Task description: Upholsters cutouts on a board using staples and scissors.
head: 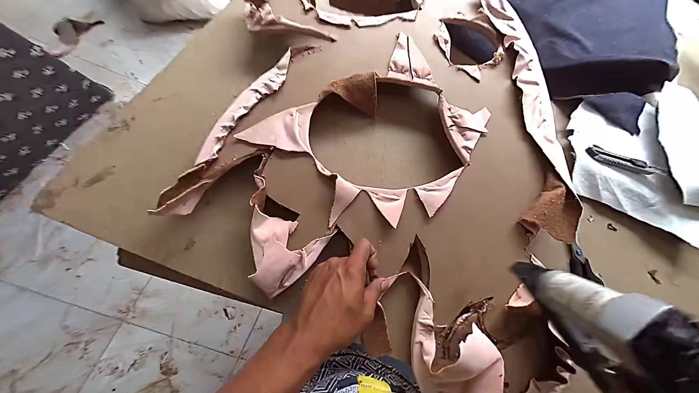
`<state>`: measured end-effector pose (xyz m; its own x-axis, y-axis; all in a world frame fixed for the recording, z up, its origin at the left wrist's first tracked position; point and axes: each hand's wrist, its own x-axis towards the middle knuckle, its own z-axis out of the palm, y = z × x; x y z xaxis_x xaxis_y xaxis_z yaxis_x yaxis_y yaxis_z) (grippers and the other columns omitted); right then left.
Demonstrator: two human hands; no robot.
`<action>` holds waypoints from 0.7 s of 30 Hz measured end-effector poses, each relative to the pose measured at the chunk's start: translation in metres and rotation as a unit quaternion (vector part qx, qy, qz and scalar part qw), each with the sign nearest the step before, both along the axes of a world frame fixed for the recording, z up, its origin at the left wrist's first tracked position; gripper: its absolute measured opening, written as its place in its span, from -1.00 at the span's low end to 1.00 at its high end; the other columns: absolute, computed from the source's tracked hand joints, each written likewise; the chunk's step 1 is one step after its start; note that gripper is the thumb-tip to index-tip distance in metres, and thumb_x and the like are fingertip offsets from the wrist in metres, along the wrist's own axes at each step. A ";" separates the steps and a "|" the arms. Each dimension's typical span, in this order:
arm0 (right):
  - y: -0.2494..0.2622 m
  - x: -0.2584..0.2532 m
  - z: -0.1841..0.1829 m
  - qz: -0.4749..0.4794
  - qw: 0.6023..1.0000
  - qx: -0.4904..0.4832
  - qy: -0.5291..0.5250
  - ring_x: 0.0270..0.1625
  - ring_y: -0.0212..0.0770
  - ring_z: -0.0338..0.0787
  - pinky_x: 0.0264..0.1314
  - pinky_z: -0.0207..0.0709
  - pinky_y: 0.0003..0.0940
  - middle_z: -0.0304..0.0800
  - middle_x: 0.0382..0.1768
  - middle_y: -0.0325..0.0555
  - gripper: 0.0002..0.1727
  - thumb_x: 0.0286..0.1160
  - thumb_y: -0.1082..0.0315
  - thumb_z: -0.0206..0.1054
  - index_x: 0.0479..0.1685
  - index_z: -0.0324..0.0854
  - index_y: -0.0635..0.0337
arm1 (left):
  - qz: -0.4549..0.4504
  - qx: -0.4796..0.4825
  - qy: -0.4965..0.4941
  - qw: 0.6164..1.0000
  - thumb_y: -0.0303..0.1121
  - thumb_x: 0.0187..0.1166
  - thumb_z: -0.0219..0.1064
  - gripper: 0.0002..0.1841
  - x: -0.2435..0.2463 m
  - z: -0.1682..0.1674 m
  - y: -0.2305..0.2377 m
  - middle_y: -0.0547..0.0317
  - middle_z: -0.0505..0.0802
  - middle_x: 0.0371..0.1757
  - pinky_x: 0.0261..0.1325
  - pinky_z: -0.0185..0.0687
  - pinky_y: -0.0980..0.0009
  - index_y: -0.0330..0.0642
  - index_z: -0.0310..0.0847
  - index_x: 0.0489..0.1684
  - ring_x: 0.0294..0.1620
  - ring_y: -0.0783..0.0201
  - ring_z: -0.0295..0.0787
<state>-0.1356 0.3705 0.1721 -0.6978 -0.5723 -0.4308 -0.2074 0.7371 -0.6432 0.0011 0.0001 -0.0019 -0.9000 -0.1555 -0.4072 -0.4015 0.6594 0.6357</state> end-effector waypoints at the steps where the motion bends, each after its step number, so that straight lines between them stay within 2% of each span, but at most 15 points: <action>1: -0.020 0.011 -0.010 0.033 0.999 0.013 0.008 -0.14 -0.07 0.88 -0.02 0.79 0.04 0.86 -0.15 0.09 -0.56 0.48 0.14 0.55 0.14 0.68 0.30 | -0.001 0.000 0.005 1.000 0.19 0.60 0.24 -0.66 0.000 -0.003 0.000 0.50 0.72 -0.50 -0.27 0.73 0.27 0.17 0.58 -0.07 -0.42 0.42 0.73; 3: -0.065 0.031 -0.021 0.066 0.997 0.013 0.044 -0.09 -0.28 0.91 0.06 0.84 -0.11 0.92 -0.13 -0.08 -0.54 0.45 0.07 0.56 0.20 0.73 0.18 | -0.002 0.003 0.016 1.000 0.19 0.60 0.24 -0.68 0.001 -0.006 0.000 0.54 0.70 -0.52 -0.32 0.71 0.29 0.21 0.56 -0.09 -0.45 0.45 0.71; 5: -0.100 0.046 -0.030 0.065 0.996 0.016 0.053 -0.17 -0.37 0.91 -0.04 0.83 -0.16 0.94 -0.23 -0.16 -0.60 0.46 0.02 0.54 0.08 0.79 0.12 | -0.005 0.009 0.025 1.000 0.18 0.61 0.24 -0.70 0.002 -0.008 0.000 0.54 0.68 -0.54 -0.35 0.70 0.30 0.21 0.55 -0.10 -0.47 0.45 0.71; 9: -0.123 0.059 -0.043 0.070 0.995 0.054 0.039 -0.28 -0.33 0.90 -0.21 0.81 -0.11 0.92 -0.35 -0.16 -0.63 0.46 -0.01 0.52 -0.05 0.81 0.11 | -0.014 0.020 0.042 0.999 0.11 0.63 0.24 -0.73 0.003 -0.009 -0.002 0.50 0.66 -0.57 -0.42 0.68 0.29 0.19 0.54 -0.10 -0.50 0.40 0.70; 14: -0.131 0.066 -0.048 0.072 0.993 0.083 0.050 -0.18 -0.33 0.92 -0.10 0.84 -0.15 0.94 -0.26 -0.16 -0.63 0.44 0.06 0.55 0.03 0.79 0.14 | -0.025 0.023 0.056 0.998 0.10 0.65 0.23 -0.75 0.004 -0.011 -0.004 0.49 0.61 -0.60 -0.46 0.64 0.31 0.18 0.51 -0.11 -0.54 0.38 0.67; 18: -0.134 0.069 -0.052 0.077 0.990 0.089 0.078 -0.26 -0.36 0.90 -0.21 0.81 -0.19 0.92 -0.34 -0.20 -0.64 0.42 0.02 0.54 -0.03 0.81 0.10 | -0.041 0.036 0.052 0.997 0.09 0.67 0.21 -0.74 0.002 -0.009 -0.008 0.48 0.63 -0.58 -0.43 0.66 0.31 0.17 0.50 -0.07 -0.51 0.38 0.69; 21: -0.134 0.071 -0.055 0.078 0.990 0.087 0.073 -0.24 -0.34 0.90 -0.18 0.81 -0.18 0.93 -0.32 -0.18 -0.62 0.43 0.02 0.53 -0.01 0.82 0.12 | -0.049 0.039 0.050 0.997 0.08 0.69 0.18 -0.75 0.002 -0.009 -0.009 0.48 0.62 -0.57 -0.42 0.65 0.33 0.17 0.48 -0.06 -0.50 0.38 0.68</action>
